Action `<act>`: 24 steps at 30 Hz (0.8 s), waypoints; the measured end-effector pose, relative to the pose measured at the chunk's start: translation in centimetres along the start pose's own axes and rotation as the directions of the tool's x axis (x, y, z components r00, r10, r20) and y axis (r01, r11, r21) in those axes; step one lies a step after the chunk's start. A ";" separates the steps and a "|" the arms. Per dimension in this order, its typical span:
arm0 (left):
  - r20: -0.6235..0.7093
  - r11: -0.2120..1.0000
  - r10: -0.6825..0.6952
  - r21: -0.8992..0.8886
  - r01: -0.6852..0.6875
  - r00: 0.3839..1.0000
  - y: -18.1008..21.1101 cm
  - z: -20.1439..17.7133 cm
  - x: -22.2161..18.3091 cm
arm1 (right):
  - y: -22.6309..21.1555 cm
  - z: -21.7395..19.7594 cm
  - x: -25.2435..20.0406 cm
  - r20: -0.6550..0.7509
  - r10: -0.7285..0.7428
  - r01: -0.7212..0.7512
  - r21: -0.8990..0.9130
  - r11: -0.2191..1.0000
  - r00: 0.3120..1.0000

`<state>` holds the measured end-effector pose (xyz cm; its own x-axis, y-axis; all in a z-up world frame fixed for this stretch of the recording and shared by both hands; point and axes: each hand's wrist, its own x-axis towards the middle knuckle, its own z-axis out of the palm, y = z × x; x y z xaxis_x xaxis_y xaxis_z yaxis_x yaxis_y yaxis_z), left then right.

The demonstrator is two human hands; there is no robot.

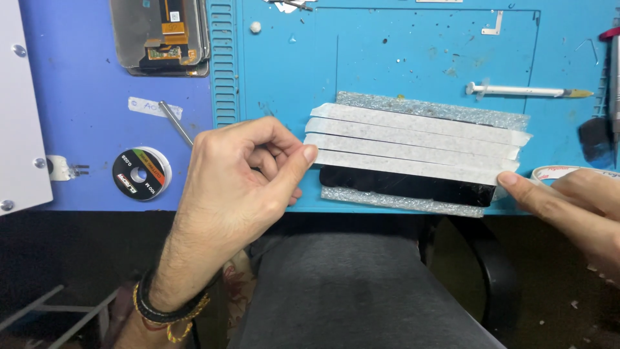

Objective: Applying double-sided tape to a phone screen and trimming the edges with scissors

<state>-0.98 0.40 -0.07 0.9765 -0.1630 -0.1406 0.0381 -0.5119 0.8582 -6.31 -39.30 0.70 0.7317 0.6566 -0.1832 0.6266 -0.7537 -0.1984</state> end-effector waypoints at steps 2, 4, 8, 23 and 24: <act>-0.001 1.000 -0.008 0.007 0.008 1.000 0.0 0.0 0.0 | 0.0 0.1 0.0 -0.004 -0.007 0.007 -0.023 1.000 1.000; -0.003 1.000 -0.002 0.003 0.002 1.000 0.0 0.0 0.0 | -0.1 0.0 -0.1 -0.015 -0.003 0.003 0.028 1.000 1.000; -0.001 1.000 0.000 -0.001 0.000 1.000 0.0 0.0 0.0 | 0.3 0.5 -0.1 -0.041 -0.028 0.029 0.033 0.999 0.999; -0.004 1.000 -0.009 0.026 0.009 1.000 0.0 0.1 0.1 | 0.4 0.5 -0.3 -0.017 -0.061 0.061 -0.014 0.998 0.998; -0.005 1.000 -0.012 0.022 0.012 1.000 0.1 0.1 0.1 | 0.4 0.6 -0.5 -0.003 -0.030 0.030 -0.015 0.999 1.000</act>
<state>-0.94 0.29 -0.06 0.9771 -0.1526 -0.1483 0.0451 -0.5324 0.8453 -6.52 -39.89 0.16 0.7132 0.6790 -0.1739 0.6524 -0.7338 -0.1896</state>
